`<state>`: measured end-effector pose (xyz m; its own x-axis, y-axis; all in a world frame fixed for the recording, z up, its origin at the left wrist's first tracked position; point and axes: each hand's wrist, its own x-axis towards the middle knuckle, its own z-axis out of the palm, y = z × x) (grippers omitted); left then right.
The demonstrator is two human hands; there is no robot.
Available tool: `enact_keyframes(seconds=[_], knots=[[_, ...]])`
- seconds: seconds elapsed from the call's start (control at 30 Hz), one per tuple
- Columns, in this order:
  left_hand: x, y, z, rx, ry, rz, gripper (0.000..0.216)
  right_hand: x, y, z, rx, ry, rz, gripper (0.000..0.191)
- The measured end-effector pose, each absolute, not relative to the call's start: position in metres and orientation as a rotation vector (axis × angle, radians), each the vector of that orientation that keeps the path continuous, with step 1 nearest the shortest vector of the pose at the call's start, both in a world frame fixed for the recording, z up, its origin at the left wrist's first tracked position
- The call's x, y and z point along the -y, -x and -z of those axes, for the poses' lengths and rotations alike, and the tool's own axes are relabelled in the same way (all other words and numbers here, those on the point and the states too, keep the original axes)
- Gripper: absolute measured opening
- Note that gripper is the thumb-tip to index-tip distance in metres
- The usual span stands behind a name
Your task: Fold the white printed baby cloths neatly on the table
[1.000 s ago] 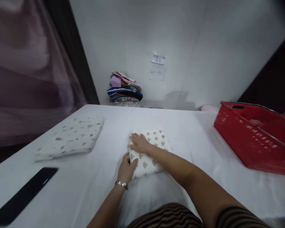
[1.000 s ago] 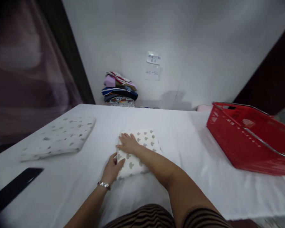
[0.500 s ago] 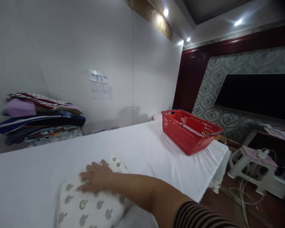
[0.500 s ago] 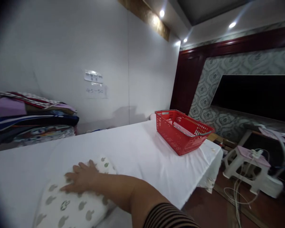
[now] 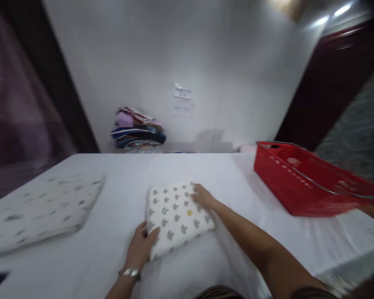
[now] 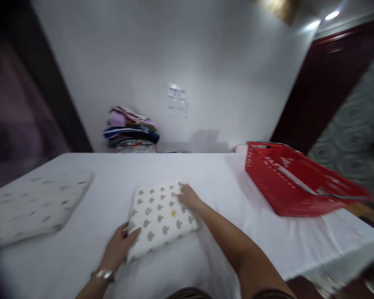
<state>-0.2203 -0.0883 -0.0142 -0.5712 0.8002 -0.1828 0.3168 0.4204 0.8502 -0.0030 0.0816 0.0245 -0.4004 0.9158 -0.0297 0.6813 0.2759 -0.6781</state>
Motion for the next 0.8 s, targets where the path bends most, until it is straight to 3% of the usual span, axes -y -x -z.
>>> enact_keyframes(seconds=[0.13,0.33,0.53,0.67,0.8], knots=[[0.091,0.212,0.001,-1.943,-0.739,-1.156,0.060,-0.062,-0.030,-0.009,1.763,1.443,-1.307,0.068],[0.095,0.210,0.008,-2.000,-0.667,-1.165,0.067,-0.034,-0.047,-0.008,1.672,1.544,-1.394,0.081],[0.090,0.206,0.011,-1.909,-0.571,-1.237,0.066,-0.031,-0.057,-0.010,1.735,1.454,-1.525,0.080],[0.091,0.161,0.002,-1.595,-0.450,-1.247,0.067,-0.073,-0.086,-0.026,1.731,1.499,-1.444,0.083],[0.101,0.100,-0.003,-1.237,-0.446,-0.992,0.084,-0.127,-0.127,-0.039,1.767,1.579,-1.196,0.078]])
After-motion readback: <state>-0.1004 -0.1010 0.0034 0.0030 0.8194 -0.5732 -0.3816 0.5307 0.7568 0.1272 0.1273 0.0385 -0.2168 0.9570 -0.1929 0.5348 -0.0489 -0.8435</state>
